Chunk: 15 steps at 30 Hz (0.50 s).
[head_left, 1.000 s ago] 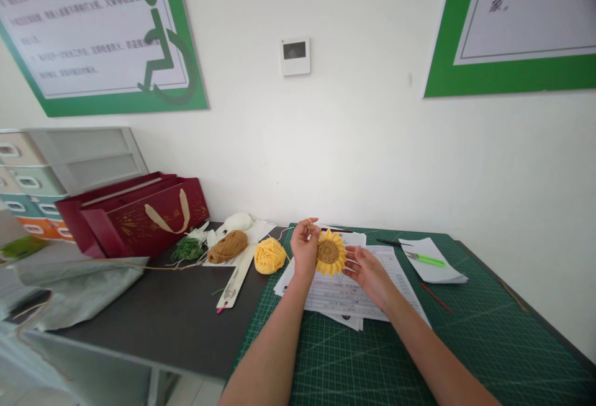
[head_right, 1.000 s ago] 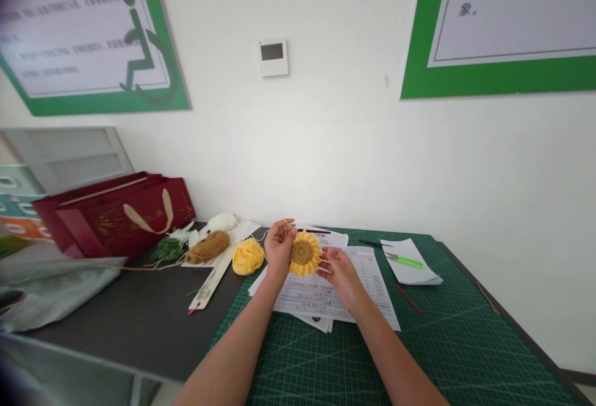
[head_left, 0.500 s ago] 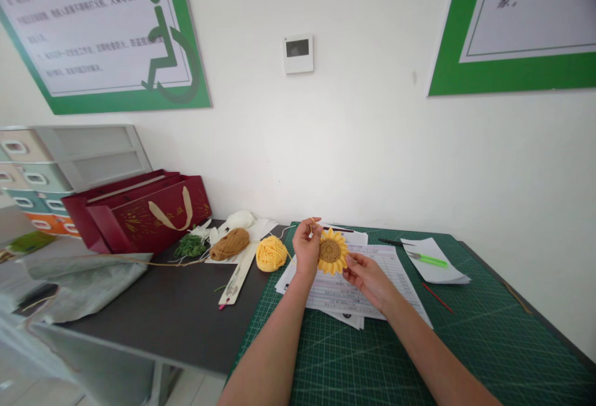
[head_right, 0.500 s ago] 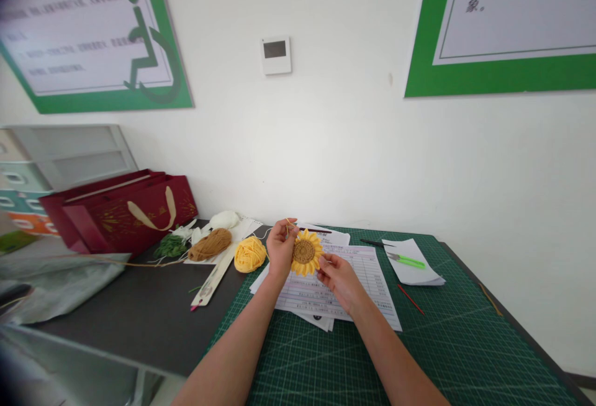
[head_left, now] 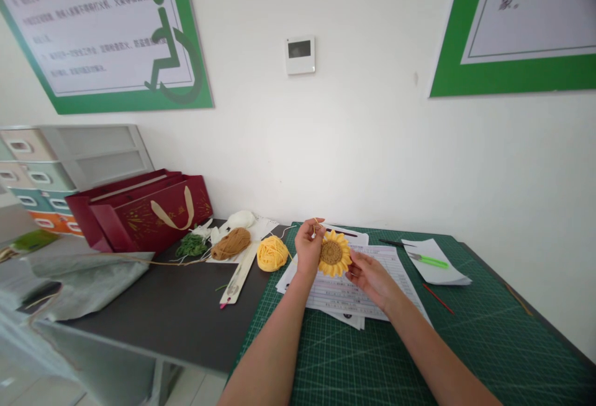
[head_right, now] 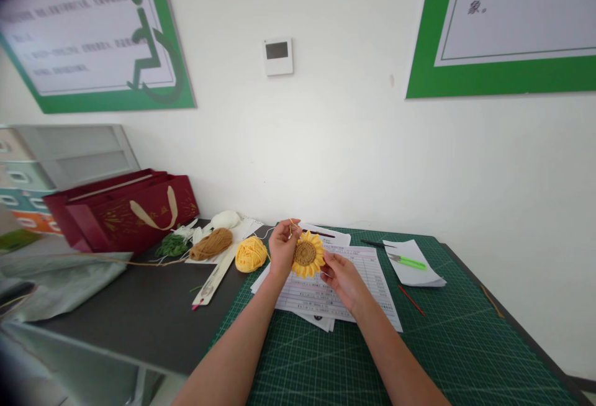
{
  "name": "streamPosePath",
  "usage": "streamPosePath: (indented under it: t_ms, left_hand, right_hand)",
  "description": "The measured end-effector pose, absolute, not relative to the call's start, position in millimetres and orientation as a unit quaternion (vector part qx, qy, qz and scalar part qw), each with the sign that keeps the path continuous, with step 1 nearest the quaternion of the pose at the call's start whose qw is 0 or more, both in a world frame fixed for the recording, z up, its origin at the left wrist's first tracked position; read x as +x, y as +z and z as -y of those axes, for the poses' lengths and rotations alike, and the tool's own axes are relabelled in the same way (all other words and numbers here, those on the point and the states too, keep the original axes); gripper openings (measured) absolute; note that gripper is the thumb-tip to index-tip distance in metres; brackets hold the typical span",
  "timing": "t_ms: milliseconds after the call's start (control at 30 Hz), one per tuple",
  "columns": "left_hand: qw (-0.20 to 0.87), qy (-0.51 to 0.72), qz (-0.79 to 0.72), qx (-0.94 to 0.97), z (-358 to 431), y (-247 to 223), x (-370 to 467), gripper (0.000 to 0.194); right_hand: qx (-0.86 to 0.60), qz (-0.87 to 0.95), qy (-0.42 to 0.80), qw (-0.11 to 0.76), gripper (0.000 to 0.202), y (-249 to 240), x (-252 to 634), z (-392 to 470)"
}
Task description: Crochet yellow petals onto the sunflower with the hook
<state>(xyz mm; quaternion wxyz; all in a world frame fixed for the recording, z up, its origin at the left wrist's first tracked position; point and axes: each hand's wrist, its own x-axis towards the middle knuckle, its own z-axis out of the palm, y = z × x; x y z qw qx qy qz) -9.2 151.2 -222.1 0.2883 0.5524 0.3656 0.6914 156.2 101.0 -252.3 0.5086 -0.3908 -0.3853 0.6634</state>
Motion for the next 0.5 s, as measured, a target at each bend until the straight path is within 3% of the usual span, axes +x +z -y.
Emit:
streamPosePath:
  t_ms: [500]
  left_hand:
    - [0.326, 0.668, -0.357, 0.566, -149.3, -220.0, -7.2, 0.031]
  right_hand:
    - [-0.403, 0.442, 0.609, 0.521, 0.033, -242.9, 159.2, -95.6]
